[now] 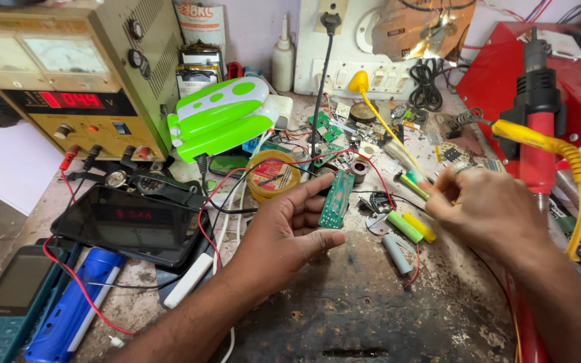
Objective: The person repairs a small green circuit board at a cluttered workbench. They hold the board, solder its components with a soldering iron, connect it to a power supply to test it, and finally brush flux residue off the board with a brush.
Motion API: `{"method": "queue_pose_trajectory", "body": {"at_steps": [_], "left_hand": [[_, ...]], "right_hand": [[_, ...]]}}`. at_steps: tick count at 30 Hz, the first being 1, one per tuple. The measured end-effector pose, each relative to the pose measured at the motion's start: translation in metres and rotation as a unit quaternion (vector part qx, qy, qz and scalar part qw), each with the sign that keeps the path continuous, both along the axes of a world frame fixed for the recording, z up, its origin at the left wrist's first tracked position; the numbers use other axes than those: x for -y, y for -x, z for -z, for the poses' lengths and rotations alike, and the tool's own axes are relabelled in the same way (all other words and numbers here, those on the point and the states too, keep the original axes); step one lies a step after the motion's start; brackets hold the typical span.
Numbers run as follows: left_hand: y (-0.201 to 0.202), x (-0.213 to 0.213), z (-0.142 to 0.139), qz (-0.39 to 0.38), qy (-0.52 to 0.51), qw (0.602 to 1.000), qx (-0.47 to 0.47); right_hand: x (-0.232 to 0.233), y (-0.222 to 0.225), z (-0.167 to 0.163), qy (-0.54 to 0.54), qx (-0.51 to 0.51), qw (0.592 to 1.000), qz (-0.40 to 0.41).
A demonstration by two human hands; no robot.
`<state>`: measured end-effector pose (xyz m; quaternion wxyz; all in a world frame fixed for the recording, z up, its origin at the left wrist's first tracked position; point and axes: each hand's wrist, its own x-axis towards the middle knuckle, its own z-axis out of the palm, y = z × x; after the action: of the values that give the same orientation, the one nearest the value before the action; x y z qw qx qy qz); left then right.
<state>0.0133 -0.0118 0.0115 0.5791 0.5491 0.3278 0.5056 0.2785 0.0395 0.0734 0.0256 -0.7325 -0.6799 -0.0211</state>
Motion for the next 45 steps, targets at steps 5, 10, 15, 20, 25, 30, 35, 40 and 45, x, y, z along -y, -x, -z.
{"method": "queue_pose_trajectory", "body": {"at_steps": [5, 10, 15, 20, 25, 30, 35, 40, 45], "left_hand": [[0.004, -0.003, -0.007, -0.002, 0.01, 1.0, 0.015], [0.012, -0.005, -0.011, -0.02, -0.016, 1.0, 0.017], [0.013, -0.008, -0.01, -0.022, 0.006, 1.0, 0.001], [0.018, -0.011, -0.008, -0.012, -0.011, 1.0, 0.007], [0.013, -0.011, -0.001, -0.007, -0.01, 1.0, 0.006], [0.012, -0.015, 0.003, -0.019, -0.005, 1.0, -0.001], [0.016, -0.016, 0.002, -0.018, 0.014, 0.999, -0.028], [0.014, -0.015, 0.001, -0.004, 0.022, 1.0, -0.021], [0.018, -0.016, 0.003, 0.038, -0.002, 0.999, -0.014]], "right_hand": [[0.011, -0.008, 0.005, -0.106, -0.206, 0.964, -0.128], [0.022, -0.011, 0.03, -0.032, -0.432, 0.81, -0.396], [0.023, -0.001, 0.03, -0.024, -0.266, 0.942, -0.203], [0.022, 0.02, 0.029, -0.143, -0.366, 0.899, -0.196], [0.026, 0.019, 0.03, -0.201, -0.26, 0.865, -0.379], [0.026, 0.021, 0.033, -0.179, -0.309, 0.911, -0.208], [0.024, 0.024, 0.031, -0.204, -0.28, 0.898, -0.27], [0.026, 0.021, 0.037, -0.179, -0.298, 0.863, -0.367], [0.014, 0.016, 0.042, -0.171, -0.364, 0.877, -0.263]]}}
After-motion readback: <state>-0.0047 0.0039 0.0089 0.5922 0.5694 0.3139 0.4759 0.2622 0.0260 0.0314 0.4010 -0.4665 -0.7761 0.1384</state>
